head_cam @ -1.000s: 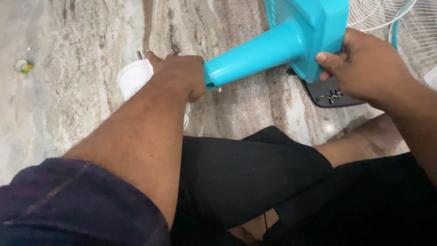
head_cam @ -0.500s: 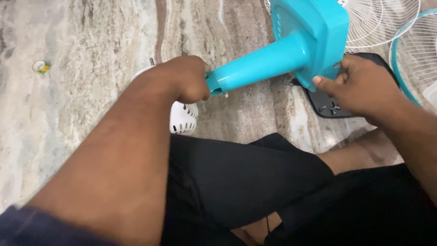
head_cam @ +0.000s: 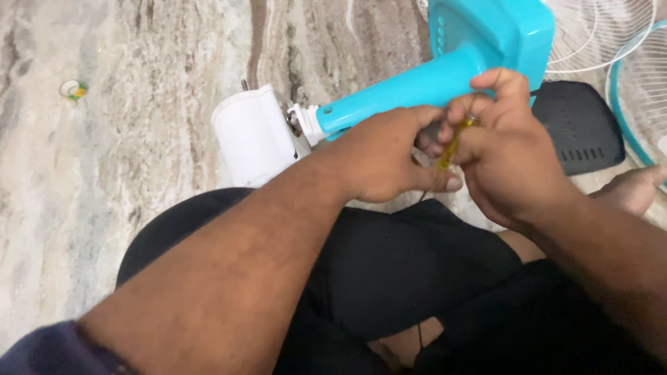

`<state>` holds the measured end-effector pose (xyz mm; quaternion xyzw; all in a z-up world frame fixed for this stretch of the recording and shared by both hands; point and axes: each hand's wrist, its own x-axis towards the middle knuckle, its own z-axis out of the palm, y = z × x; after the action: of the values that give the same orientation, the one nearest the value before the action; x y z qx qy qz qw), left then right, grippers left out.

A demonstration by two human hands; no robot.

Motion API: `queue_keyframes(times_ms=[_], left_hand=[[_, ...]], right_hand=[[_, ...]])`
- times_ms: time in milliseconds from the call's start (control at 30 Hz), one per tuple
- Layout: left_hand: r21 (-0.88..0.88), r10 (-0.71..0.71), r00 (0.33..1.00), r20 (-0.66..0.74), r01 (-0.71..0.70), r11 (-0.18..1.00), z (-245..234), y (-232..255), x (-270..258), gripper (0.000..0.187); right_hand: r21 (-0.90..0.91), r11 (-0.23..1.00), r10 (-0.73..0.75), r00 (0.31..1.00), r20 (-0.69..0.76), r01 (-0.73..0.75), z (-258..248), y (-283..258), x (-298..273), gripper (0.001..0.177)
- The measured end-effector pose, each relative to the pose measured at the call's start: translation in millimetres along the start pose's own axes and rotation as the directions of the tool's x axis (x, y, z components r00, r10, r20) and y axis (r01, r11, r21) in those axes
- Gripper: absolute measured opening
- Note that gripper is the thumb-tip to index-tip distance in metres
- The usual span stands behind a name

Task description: The person disassembles a small electric fan by removing screws from the rear housing and detaching the motor unit from the stand using a screwdriver. The fan parts are placed on the floor.

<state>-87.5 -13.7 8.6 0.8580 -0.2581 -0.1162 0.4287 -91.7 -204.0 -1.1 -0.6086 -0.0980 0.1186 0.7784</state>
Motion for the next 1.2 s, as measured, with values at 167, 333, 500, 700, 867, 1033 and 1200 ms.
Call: queue_keyframes(times_ms=[167,333,500,700,867,1033,1200], left_hand=[[-0.118,-0.139,0.987,-0.085,0.129,0.985,-7.6,-3.7,-0.8,0.032],[0.005,-0.041,0.931,-0.362,0.046,0.999,-22.4,-14.3,-3.9,0.045],[-0.281,-0.345,0.802,-0.488,0.23,0.932,-37.2,-27.8,-0.3,0.048],[-0.137,-0.235,0.496,-0.836,0.226,0.964,-42.6,-54.8,1.4,0.046],[-0.319,-0.428,0.356,-0.831,0.325,0.89,-51.6,-57.5,-10.2,0.033],[-0.366,-0.473,0.387,-0.792,0.32,0.874,-49.5,-43.8,-11.9,0.031],[-0.27,-0.393,0.445,-0.805,0.315,0.91,-49.5,-40.5,-13.7,0.033]], right_hand=[[0.307,0.952,-0.001,0.998,0.056,-0.016,18.7,7.0,10.3,0.073],[0.228,0.974,-0.045,0.971,0.236,-0.01,31.9,-4.5,34.2,0.085],[0.132,0.988,0.027,0.928,0.371,-0.081,38.0,-14.7,55.0,0.097],[-0.95,0.226,0.038,0.972,0.231,0.217,27.7,-3.3,68.1,0.083],[-0.801,-0.469,0.248,0.926,0.284,0.371,13.3,2.9,68.6,0.118],[-0.818,-0.438,0.315,0.916,0.248,0.372,7.1,5.1,60.1,0.123],[-0.833,-0.4,0.381,0.896,0.229,0.383,10.6,-5.0,61.9,0.125]])
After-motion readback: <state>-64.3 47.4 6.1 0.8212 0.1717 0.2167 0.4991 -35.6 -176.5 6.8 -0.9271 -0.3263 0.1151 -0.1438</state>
